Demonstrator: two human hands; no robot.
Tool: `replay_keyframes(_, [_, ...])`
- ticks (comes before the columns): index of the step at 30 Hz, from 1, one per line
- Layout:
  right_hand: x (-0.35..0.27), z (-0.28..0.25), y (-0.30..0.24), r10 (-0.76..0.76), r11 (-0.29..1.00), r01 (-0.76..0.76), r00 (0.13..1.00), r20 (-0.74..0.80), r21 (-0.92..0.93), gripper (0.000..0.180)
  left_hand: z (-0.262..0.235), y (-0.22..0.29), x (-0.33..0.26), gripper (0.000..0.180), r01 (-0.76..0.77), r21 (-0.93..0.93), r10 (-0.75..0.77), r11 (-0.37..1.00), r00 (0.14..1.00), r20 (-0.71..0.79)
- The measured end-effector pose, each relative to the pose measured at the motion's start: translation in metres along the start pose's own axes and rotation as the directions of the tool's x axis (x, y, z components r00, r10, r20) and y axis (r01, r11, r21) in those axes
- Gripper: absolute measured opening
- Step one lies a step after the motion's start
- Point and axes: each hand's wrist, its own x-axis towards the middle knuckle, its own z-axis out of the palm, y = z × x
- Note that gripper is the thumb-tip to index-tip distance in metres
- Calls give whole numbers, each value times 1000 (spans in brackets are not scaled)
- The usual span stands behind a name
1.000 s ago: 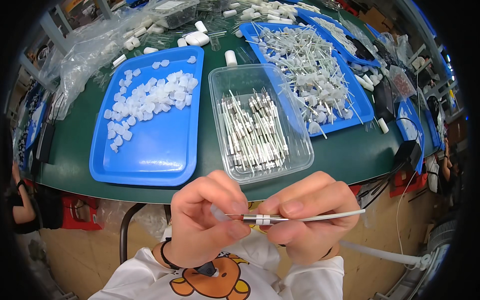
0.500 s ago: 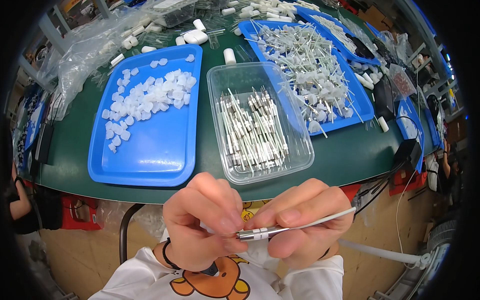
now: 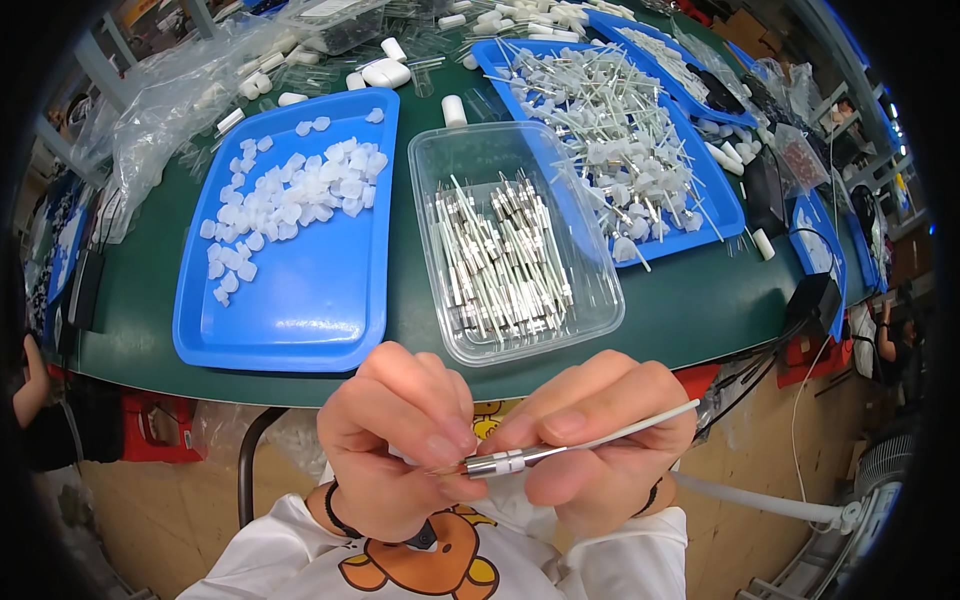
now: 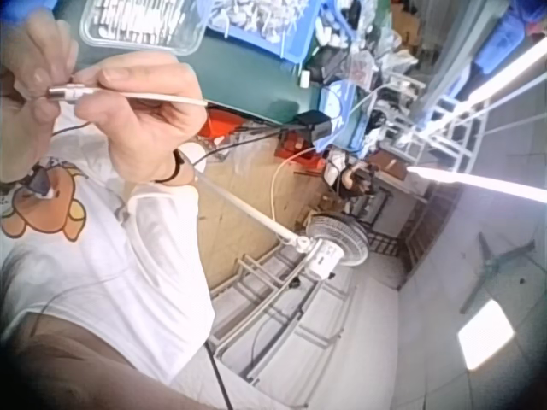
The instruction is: The recorder is assembling small lighting or electronic components by inserting tubes into bases and manipulating small wires.
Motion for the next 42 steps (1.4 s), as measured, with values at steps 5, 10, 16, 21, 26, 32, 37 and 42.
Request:
replay_keyframes(5, [1, 0, 0, 15, 999, -15, 1000, -4, -32, 31, 0, 0, 1, 27, -2, 4, 2, 1000, 1000, 1])
replay_keyframes(10, [4, 2, -1, 16, 998, -17, 1000, -19, -64, 31, -1, 13, 3, 21, 109, 18, -109, 994, 994, 4])
replay_keyframes(16, [11, -13, -5, -180, 979, 201, 943, 280, -47, 28, -3, 26, 1, 29, 361, -97, -368, 928, 928, -63])
replay_keyframes(21, [12, -13, -7, -273, 947, 317, 871, 409, -44, 33, -5, 31, 2, 31, 439, -216, -459, 872, 887, -48])
replay_keyframes(26, [11, -15, -19, -228, 843, 456, 784, 577, -286, 42, -16, 28, 0, 30, 469, -306, -465, 829, 881, 92])
replay_keyframes(32, [15, -15, -28, -118, 753, 531, 691, 713, -390, 34, -19, 26, -2, 28, 484, -377, -463, 790, 873, 151])
replay_keyframes(37, [15, -18, -33, -105, 714, 579, 644, 758, -394, 39, -25, 23, -4, 28, 478, -426, -421, 768, 878, 227])
replay_keyframes(42, [16, -15, -37, -72, 653, 623, 617, 784, -430, 39, -23, 22, -3, 28, 465, -389, -422, 795, 885, 194])
